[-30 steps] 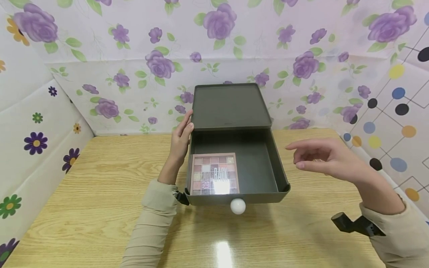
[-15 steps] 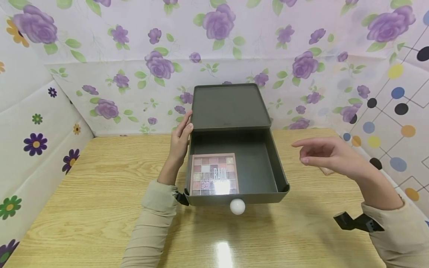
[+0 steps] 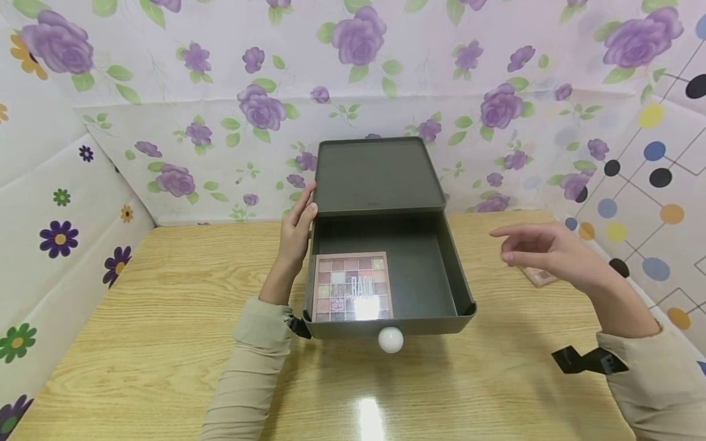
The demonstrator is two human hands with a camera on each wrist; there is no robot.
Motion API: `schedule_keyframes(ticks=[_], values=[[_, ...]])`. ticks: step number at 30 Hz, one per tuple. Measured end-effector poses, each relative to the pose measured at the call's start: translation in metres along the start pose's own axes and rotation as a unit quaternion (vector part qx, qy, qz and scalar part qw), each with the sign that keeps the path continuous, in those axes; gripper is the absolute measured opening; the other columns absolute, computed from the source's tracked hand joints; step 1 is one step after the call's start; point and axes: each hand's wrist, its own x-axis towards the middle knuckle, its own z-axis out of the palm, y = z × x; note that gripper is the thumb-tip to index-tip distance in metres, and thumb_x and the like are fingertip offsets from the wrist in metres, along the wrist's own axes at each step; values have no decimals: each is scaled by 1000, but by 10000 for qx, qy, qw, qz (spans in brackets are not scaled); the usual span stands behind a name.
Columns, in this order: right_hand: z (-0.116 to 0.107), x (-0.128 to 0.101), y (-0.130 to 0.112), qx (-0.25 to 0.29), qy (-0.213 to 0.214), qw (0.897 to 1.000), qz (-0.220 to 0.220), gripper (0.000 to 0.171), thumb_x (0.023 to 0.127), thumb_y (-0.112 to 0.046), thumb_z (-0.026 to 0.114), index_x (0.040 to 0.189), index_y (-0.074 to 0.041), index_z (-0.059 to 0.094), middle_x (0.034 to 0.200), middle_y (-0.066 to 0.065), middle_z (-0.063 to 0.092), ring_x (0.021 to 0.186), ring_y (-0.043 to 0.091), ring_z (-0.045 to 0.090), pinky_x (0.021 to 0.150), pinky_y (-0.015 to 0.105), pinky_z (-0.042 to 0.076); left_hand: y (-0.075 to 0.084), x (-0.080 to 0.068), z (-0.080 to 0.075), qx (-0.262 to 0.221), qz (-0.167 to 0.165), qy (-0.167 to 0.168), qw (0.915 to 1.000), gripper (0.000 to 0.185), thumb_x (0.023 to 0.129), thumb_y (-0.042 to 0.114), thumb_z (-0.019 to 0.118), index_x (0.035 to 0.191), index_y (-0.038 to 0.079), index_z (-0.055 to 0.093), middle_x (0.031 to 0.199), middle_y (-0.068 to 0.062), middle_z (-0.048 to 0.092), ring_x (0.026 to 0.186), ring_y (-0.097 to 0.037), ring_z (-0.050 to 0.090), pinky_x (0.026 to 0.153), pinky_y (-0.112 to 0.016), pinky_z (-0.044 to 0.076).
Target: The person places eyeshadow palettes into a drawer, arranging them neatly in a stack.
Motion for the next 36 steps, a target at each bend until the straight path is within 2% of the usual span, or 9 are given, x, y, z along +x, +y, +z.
schedule_keyframes(ticks=[4,7,11,13,20,25,30,33,36], values=[[-6,-1,11,-546,230,9978,293,35,89,0,55,123,-6,55,87,2,65,59,11,56,47,26,42,0,0,0,-5,24,7,10000,52,92,25,42,142,12,35,147,-3,27,133,-22,25,96,-54,31],[-11,-2,19,-797,320,9952,479,35,89,-5,56,123,-3,55,87,4,65,80,12,61,57,26,46,0,0,0,-20,24,14,10000,52,92,25,42,142,11,35,147,-3,27,133,-22,26,95,-54,32],[-16,-4,31,-731,327,9946,655,36,89,-6,56,125,-1,53,88,5,64,78,12,59,52,28,44,0,-1,-1,-5,10,19,10000,51,93,25,42,142,12,35,147,-2,28,133,-22,26,95,-55,32],[-19,-5,36,-719,338,9946,672,36,89,-6,56,125,-1,53,89,6,64,78,11,59,53,29,44,0,-1,-1,3,5,14,10000,51,93,24,42,142,12,35,147,-2,28,133,-23,26,96,-55,31],[-28,-8,56,-858,527,9928,644,39,87,-4,58,126,-8,56,92,6,63,78,11,58,56,26,45,-2,-1,-1,-21,93,61,9999,52,92,25,42,141,10,35,146,-3,29,133,-24,26,100,-50,28],[-32,-12,72,-1232,797,9849,915,46,87,-9,60,131,-2,48,95,0,63,83,7,58,61,25,47,-3,-1,-2,24,77,55,10000,53,92,26,42,142,11,35,147,-4,28,133,-24,26,97,-53,31],[-36,-16,91,-1730,1109,9686,1397,54,86,-20,63,135,-6,45,101,5,63,87,3,55,66,24,46,-2,0,-1,0,75,53,10000,52,92,25,42,141,10,35,147,-5,28,133,-23,26,96,-53,32],[-40,-20,100,-2138,1154,9585,1492,60,85,-23,65,138,-8,42,110,15,59,94,13,55,69,27,45,-2,1,0,-85,83,50,9999,51,92,23,42,141,9,35,146,-4,29,132,-21,27,95,-50,34],[-45,-24,109,-2420,1070,9525,1509,68,83,-25,67,141,-6,35,119,25,52,102,33,52,74,41,45,-2,1,1,-142,94,31,9999,50,93,21,42,141,9,36,146,-4,29,132,-20,28,94,-50,35]])
